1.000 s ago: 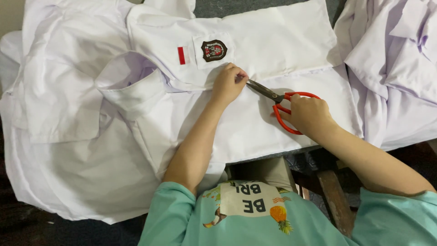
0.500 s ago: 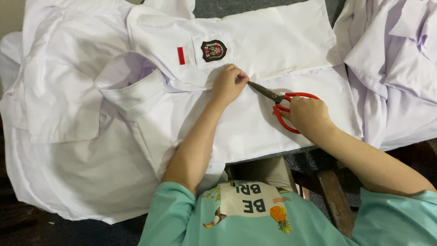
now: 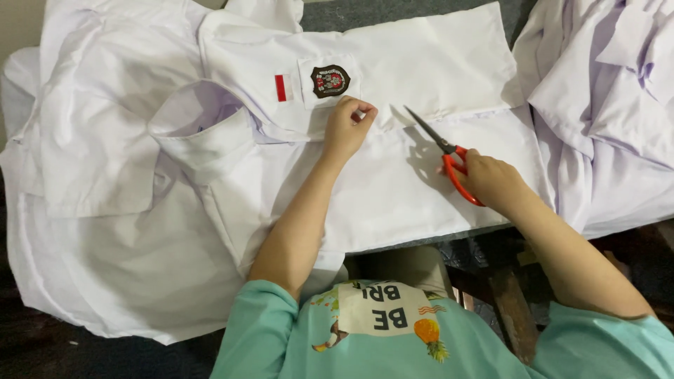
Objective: Trimming loose threads with scissors and folding a white school shirt on a flat work surface.
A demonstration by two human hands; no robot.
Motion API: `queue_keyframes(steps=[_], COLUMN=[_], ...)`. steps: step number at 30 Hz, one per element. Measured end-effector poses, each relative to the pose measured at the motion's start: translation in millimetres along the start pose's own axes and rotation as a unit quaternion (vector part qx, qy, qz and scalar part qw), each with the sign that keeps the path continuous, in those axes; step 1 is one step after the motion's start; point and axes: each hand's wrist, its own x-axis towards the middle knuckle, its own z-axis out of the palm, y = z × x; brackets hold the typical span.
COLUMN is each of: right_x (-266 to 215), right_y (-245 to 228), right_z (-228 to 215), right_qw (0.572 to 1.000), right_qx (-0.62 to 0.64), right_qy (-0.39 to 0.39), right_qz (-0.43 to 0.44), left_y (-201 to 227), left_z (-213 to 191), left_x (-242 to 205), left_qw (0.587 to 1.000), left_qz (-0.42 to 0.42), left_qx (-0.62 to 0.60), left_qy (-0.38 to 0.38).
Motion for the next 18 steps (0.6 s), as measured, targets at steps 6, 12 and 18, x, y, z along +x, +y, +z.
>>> queue_keyframes(steps=[6,12,18], right_x=[24,125,143], right_y=[57,145,127], right_z=[-37,-15,-4], right_qw=[0.990,0.957,0.906], right_qx=[0.129,0.160,0.229], right_qy=[0.042,0.166,0.318], right_qz=[0.047,0.177,0.158], left_y=[31,46,-21], left_z=[-9,-7,-1], left_x=[10,81,180], left_qw=[0.999,0.992,0.985], left_qz=[-0.037,-0.023,0.041], left_qx=[0.019,0.115,0.151], left_qy=[0.036,0.036,0.070])
